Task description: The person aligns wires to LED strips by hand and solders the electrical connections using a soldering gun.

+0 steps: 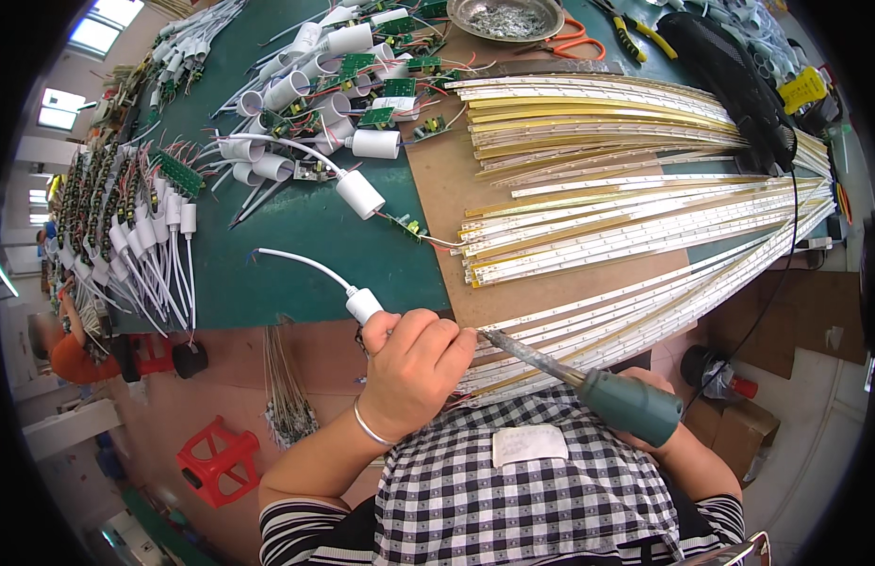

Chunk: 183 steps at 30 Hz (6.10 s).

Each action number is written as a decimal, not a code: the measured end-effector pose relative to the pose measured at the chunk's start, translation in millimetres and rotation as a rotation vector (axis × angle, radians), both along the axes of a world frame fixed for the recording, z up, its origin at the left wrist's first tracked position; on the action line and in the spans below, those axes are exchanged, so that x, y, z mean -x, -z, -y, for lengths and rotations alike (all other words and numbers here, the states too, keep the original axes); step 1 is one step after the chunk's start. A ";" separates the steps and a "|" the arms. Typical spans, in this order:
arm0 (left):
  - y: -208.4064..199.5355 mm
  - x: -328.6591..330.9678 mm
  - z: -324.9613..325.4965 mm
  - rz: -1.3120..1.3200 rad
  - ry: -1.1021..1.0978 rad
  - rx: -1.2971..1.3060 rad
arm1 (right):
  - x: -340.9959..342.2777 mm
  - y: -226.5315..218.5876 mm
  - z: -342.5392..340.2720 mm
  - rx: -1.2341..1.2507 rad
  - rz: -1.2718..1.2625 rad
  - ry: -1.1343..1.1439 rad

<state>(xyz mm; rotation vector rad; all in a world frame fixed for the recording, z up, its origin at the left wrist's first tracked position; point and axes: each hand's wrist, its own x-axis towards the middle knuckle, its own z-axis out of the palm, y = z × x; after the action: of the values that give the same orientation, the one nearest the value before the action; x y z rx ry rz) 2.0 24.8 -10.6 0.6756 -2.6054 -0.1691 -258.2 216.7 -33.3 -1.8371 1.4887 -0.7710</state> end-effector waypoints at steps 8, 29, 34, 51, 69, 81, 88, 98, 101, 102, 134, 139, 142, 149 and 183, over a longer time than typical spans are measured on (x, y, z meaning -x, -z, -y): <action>-1.6 0.4 0.2 0.014 0.001 -0.004 | -1.8 -16.6 -10.4 -0.350 0.757 0.243; -5.7 -0.2 -1.5 0.074 -0.027 0.019 | -2.8 -13.5 -10.9 -0.254 0.333 0.251; -8.8 0.1 2.4 0.051 -0.031 -0.027 | -3.4 -21.1 -6.5 -0.340 0.288 0.237; -8.9 -18.0 35.9 0.147 0.436 -0.038 | 0.5 -16.1 -10.8 -0.308 0.262 0.227; -8.0 5.9 15.1 0.006 0.013 -0.112 | -2.6 -12.6 -8.3 -0.282 0.294 0.268; -11.3 14.6 24.4 0.119 0.041 -0.130 | -0.8 -11.8 -5.5 -0.274 0.539 0.218; -19.6 19.5 29.6 0.197 0.089 -0.200 | 1.0 3.1 -6.1 -0.267 0.497 0.180; -26.4 25.7 34.6 0.294 0.137 -0.252 | -7.0 7.1 -7.0 -0.231 0.424 0.264; -28.3 27.6 38.3 0.304 0.152 -0.279 | 1.6 9.6 -3.9 -0.110 0.109 0.054; -28.3 28.0 39.5 0.305 0.152 -0.278 | 2.3 8.3 -0.6 -0.110 0.110 0.054; -25.0 22.9 34.4 0.271 0.084 -0.358 | 12.9 -10.6 86.5 0.087 1.368 0.680; -23.0 22.3 28.9 0.246 0.070 -0.351 | 13.1 -10.9 80.9 0.053 1.320 0.658; -23.1 21.9 27.4 0.238 0.051 -0.384 | 10.8 -15.1 80.7 0.022 1.301 0.675; -22.7 18.1 20.2 0.235 0.025 -0.432 | 7.7 -21.1 75.6 -0.008 1.247 0.684; -12.4 25.6 13.2 -0.055 0.016 -0.243 | 0.8 -17.8 65.9 0.160 1.383 0.676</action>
<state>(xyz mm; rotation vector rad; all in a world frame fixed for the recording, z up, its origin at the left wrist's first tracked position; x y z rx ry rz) -23.7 11.6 1.7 0.7216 -2.5608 -0.5090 -259.0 150.8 -15.6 -0.4145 0.9844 -1.9484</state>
